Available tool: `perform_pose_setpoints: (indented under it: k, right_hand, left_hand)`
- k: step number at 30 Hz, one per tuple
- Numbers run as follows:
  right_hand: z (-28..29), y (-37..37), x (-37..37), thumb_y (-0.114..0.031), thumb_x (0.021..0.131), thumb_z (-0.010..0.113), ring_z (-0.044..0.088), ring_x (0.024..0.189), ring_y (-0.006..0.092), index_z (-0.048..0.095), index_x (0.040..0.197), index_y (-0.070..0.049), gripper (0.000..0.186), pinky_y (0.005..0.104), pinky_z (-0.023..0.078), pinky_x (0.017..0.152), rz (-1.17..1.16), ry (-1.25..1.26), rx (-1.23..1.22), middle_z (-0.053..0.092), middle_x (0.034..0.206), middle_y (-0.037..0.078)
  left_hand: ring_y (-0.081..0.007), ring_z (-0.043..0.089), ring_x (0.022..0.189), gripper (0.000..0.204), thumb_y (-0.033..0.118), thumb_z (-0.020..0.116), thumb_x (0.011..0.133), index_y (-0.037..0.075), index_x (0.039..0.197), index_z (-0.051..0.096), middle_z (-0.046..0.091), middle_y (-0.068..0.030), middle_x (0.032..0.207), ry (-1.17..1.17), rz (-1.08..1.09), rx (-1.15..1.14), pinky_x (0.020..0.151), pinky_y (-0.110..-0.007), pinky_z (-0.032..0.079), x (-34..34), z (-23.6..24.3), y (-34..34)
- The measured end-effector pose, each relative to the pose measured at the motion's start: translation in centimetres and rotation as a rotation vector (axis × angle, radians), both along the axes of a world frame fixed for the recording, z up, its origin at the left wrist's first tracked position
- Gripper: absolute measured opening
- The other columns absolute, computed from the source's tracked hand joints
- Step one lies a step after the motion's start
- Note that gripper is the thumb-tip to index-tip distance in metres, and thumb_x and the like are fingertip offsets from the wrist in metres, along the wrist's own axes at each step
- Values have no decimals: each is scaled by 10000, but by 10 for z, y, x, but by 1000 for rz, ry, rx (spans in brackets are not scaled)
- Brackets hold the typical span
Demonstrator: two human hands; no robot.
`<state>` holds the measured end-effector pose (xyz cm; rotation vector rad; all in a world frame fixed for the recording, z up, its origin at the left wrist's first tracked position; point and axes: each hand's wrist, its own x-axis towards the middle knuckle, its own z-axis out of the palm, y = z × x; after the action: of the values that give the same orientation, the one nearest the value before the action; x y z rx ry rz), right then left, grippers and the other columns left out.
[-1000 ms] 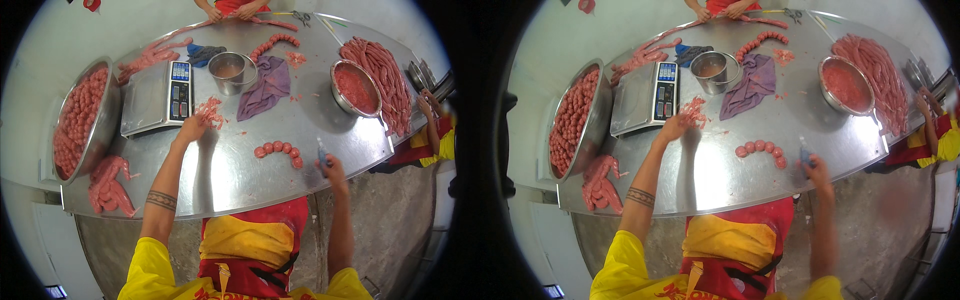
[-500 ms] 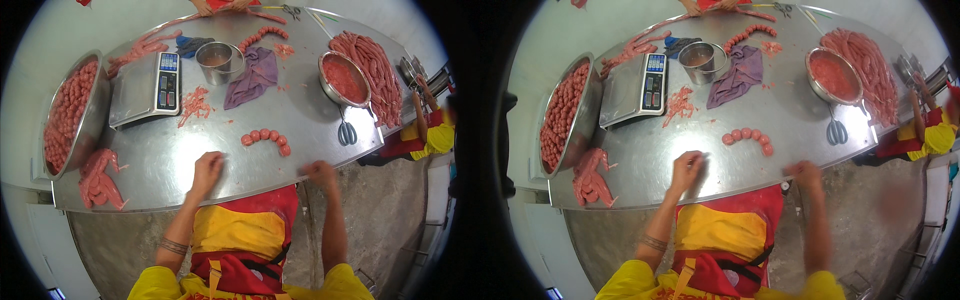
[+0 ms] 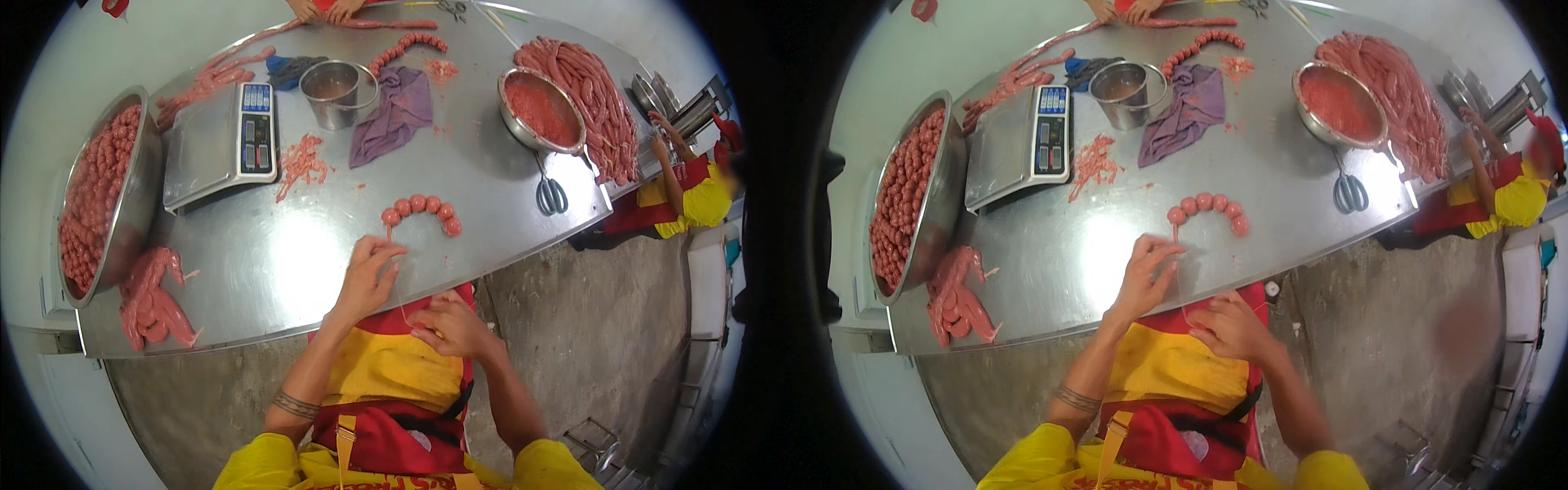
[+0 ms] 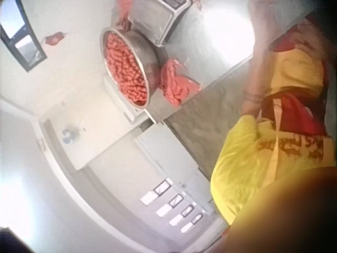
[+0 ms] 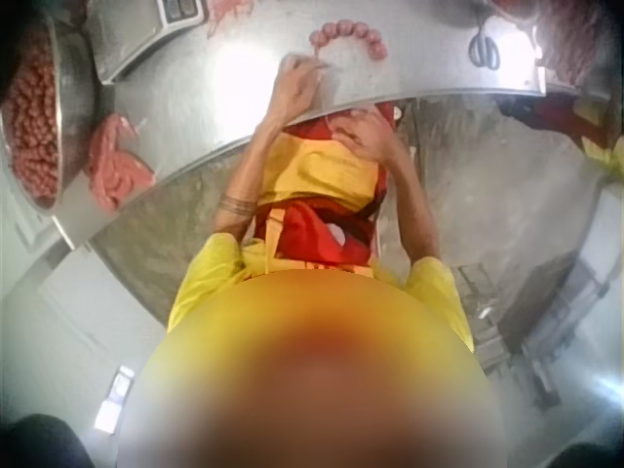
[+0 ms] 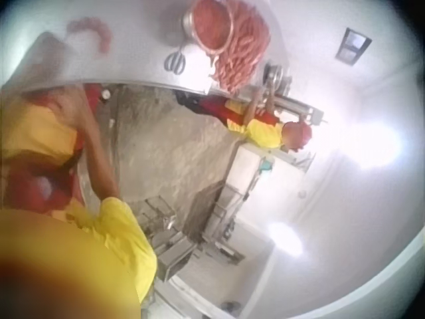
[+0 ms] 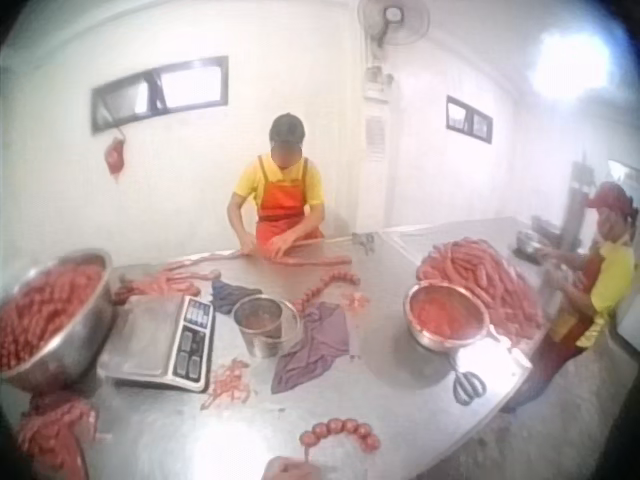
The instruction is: The person forms small linked sausages by hand from a long continuous sausage casing filled with ground meat. They repeatedly pinch and twist segments to create uniform links, then cut the chain with scissors and place the finished links into a large metal bowl.
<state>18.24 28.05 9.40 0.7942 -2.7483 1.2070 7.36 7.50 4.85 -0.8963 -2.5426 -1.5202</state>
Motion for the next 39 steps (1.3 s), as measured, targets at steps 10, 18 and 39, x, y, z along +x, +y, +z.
perform_pose_setpoints:
  k: [10, 18, 39]
  right_hand:
    - [-45, 6, -55, -217, 1063, 593, 502, 674, 75, 601, 1195, -73, 196, 215, 406, 608, -492, -1083, -894, 618, 897, 30]
    - [-78, 74, 23, -189, 1025, 632, 460, 676, 43, 721, 1102, -59, 175, 216, 383, 605, -504, -1082, -704, 570, 820, -57]
    - [7, 102, 217, -87, 952, 692, 661, 917, 145, 756, 1199, -43, 258, 306, 524, 848, -667, -1102, -139, 741, 958, 50]
  left_hand:
    - [-247, 671, 1083, 321, -39, 713, 873, -56, 1186, 647, 687, -197, 1174, -751, 652, 1206, 906, -319, 540, -30, -66, 46]
    - [-227, 680, 783, 297, 51, 806, 764, -18, 996, 633, 695, -129, 864, -322, 588, -32, 710, -340, 545, -40, -68, 63]
    - [-281, 718, 937, 290, 56, 689, 865, 12, 1141, 766, 731, -163, 986, -565, 261, -60, 821, -381, 555, -14, -54, 51]
